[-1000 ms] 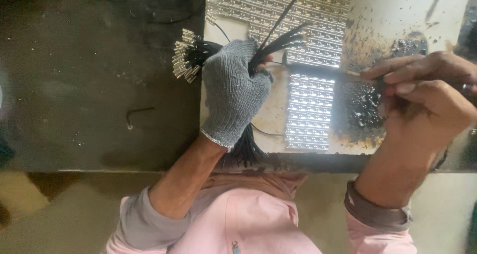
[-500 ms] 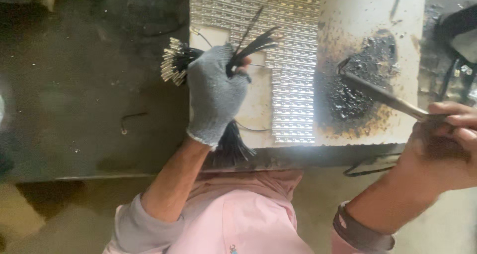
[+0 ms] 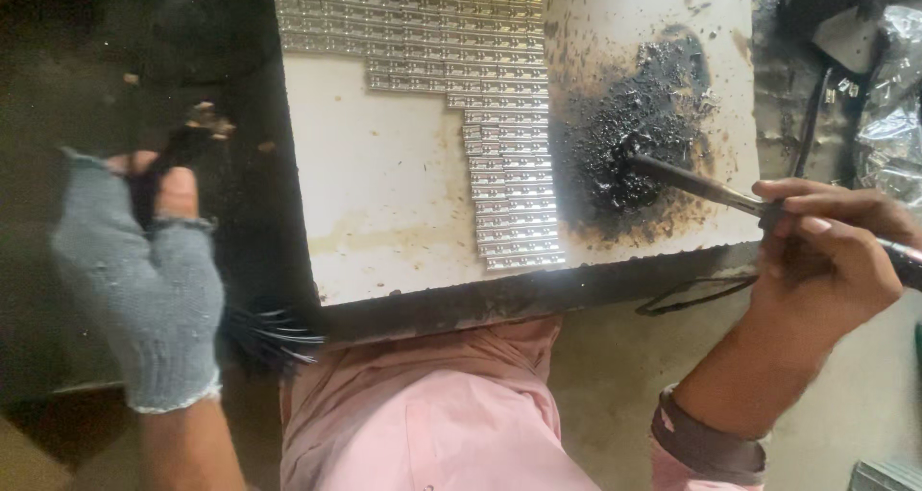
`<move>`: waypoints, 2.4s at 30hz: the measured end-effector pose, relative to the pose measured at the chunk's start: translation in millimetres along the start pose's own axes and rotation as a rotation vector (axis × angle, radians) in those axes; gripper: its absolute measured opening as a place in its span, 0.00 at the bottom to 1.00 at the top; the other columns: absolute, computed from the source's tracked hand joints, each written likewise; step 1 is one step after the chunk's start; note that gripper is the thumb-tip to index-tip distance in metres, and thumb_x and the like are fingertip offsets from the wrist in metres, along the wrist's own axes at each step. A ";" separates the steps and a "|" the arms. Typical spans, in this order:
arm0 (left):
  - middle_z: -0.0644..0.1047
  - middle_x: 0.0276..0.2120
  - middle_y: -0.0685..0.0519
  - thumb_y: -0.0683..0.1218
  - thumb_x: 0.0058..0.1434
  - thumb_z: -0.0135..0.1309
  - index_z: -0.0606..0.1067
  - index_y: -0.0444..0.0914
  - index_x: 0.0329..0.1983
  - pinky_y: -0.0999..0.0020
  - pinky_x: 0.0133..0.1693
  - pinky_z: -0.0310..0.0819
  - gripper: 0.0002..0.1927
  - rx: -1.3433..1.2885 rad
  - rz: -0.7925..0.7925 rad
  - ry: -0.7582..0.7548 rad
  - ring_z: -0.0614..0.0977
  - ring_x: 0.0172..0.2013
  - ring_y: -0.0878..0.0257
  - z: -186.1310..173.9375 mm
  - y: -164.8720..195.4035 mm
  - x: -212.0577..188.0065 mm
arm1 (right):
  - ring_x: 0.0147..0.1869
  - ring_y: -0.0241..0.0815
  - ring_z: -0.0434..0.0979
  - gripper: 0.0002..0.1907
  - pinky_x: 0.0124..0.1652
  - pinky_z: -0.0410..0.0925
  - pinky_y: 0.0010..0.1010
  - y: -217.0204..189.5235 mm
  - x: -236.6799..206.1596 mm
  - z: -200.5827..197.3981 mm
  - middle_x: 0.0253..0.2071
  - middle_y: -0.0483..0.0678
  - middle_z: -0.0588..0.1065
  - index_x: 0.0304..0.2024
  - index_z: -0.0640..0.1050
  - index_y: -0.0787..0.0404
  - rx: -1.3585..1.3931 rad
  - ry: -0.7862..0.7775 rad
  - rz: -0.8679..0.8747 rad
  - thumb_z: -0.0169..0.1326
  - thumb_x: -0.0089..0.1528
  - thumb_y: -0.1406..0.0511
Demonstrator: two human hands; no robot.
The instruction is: The person holds a bundle of black wires with exposed metal tips in the left hand and uses a soldering iron in the right hand to apply heat and solder to the wire ends. The person repeatedly dips the soldering iron into a dark residue on the work surface and then applies it to the wires.
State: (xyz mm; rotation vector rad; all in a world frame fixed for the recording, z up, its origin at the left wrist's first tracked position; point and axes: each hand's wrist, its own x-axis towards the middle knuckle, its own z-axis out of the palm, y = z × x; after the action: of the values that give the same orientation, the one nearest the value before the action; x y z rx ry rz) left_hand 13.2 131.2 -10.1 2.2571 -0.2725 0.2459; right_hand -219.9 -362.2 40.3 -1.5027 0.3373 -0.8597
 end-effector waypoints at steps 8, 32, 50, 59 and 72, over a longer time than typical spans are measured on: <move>0.75 0.22 0.58 0.38 0.65 0.57 0.76 0.37 0.37 0.74 0.22 0.65 0.02 -0.630 -0.226 -0.115 0.73 0.20 0.73 55.8 77.2 5.3 | 0.44 0.64 0.79 0.08 0.36 0.70 0.35 15.4 -0.5 -17.7 0.35 0.65 0.71 0.31 0.71 0.70 -0.020 -0.057 -0.038 0.50 0.67 0.73; 0.74 0.21 0.54 0.41 0.62 0.64 0.76 0.35 0.30 0.70 0.26 0.66 0.09 -0.413 -0.087 -0.106 0.73 0.21 0.69 106.6 92.2 60.2 | 0.38 0.58 0.79 0.03 0.36 0.75 0.36 23.5 40.1 156.1 0.38 0.63 0.72 0.37 0.72 0.67 -0.131 -0.362 -0.362 0.50 0.67 0.76; 0.72 0.19 0.51 0.42 0.62 0.58 0.71 0.37 0.31 0.58 0.31 0.69 0.08 -0.161 0.036 -0.056 0.77 0.21 0.56 116.0 87.8 58.2 | 0.38 0.54 0.82 0.08 0.34 0.75 0.28 33.8 57.0 161.8 0.44 0.65 0.75 0.41 0.73 0.69 -0.241 -0.574 -0.299 0.50 0.60 0.80; 0.67 0.16 0.52 0.42 0.64 0.60 0.69 0.38 0.28 0.59 0.27 0.66 0.12 -0.172 0.033 -0.094 0.73 0.18 0.59 116.5 84.9 56.5 | 0.32 0.47 0.82 0.09 0.32 0.76 0.30 -41.1 86.0 238.3 0.45 0.74 0.77 0.36 0.74 0.77 -0.419 -1.058 -0.085 0.45 0.54 0.80; 0.71 0.19 0.50 0.39 0.57 0.60 0.69 0.37 0.29 0.58 0.27 0.66 0.09 -0.204 0.044 -0.038 0.76 0.21 0.57 109.8 93.6 55.4 | 0.39 0.59 0.80 0.08 0.37 0.74 0.39 39.1 35.3 71.1 0.38 0.68 0.75 0.39 0.75 0.76 0.649 0.192 0.106 0.49 0.65 0.73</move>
State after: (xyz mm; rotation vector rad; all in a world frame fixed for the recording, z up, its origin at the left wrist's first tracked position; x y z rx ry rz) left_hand 49.9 -18.4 2.4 2.0575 -0.3519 0.1895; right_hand -136.5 -340.2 20.6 -0.7983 0.2426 -0.9182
